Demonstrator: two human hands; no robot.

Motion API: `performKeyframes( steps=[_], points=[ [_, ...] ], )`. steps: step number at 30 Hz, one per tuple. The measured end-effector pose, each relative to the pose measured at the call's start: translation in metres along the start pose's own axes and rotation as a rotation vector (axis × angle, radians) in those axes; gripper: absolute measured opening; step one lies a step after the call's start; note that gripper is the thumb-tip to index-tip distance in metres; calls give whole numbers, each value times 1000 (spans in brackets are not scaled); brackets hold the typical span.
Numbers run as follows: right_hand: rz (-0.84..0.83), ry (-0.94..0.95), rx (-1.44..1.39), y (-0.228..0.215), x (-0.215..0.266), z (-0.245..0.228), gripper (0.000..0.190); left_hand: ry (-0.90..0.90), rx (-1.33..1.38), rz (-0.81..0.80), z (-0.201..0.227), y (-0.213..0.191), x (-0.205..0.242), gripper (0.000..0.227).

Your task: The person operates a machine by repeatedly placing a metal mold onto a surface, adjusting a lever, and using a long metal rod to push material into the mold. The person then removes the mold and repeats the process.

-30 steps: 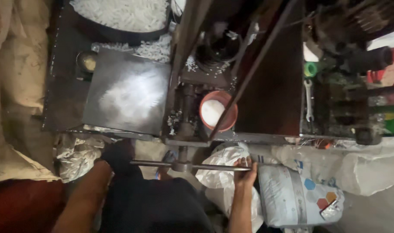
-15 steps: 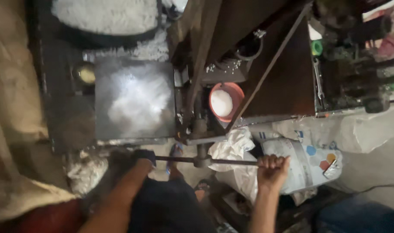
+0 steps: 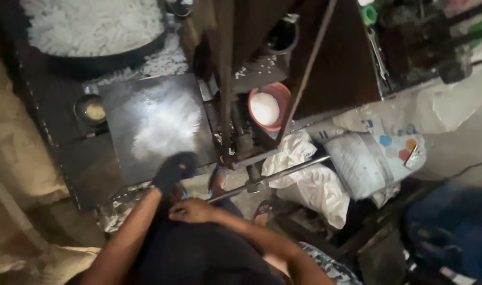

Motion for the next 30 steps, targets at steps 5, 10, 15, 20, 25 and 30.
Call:
performKeyframes(
  steps=[5, 10, 15, 20, 25, 30],
  points=[
    [47, 149, 215, 6, -42, 57, 39, -313, 381, 374, 32, -45, 23, 24],
    [178, -72, -136, -58, 5, 18, 31, -449, 173, 314, 79, -32, 20, 21],
    [1168, -270, -249, -188, 60, -7, 32, -241, -303, 196, 104, -19, -15, 24],
    [1469, -121, -377, -302, 22, 58, 23, 42, -459, 318, 108, 9, -94, 41],
    [1218, -17, -726, -344, -43, 151, 22, 146, -1093, 378, 123, 15, -182, 51],
    [1253, -122, -747, -338, -68, 183, 24, 152, -1196, 364, 119, -1, -216, 56]
  ],
)
Point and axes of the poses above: each hand's wrist, its own x-axis away from the middle knuckle, its own y-axis out of the palm, z = x × y, the point moved 5 cm from there along -x, towards the middle knuckle, and after that the axes turned 4 degrees about -y, right-handed, at the moved point
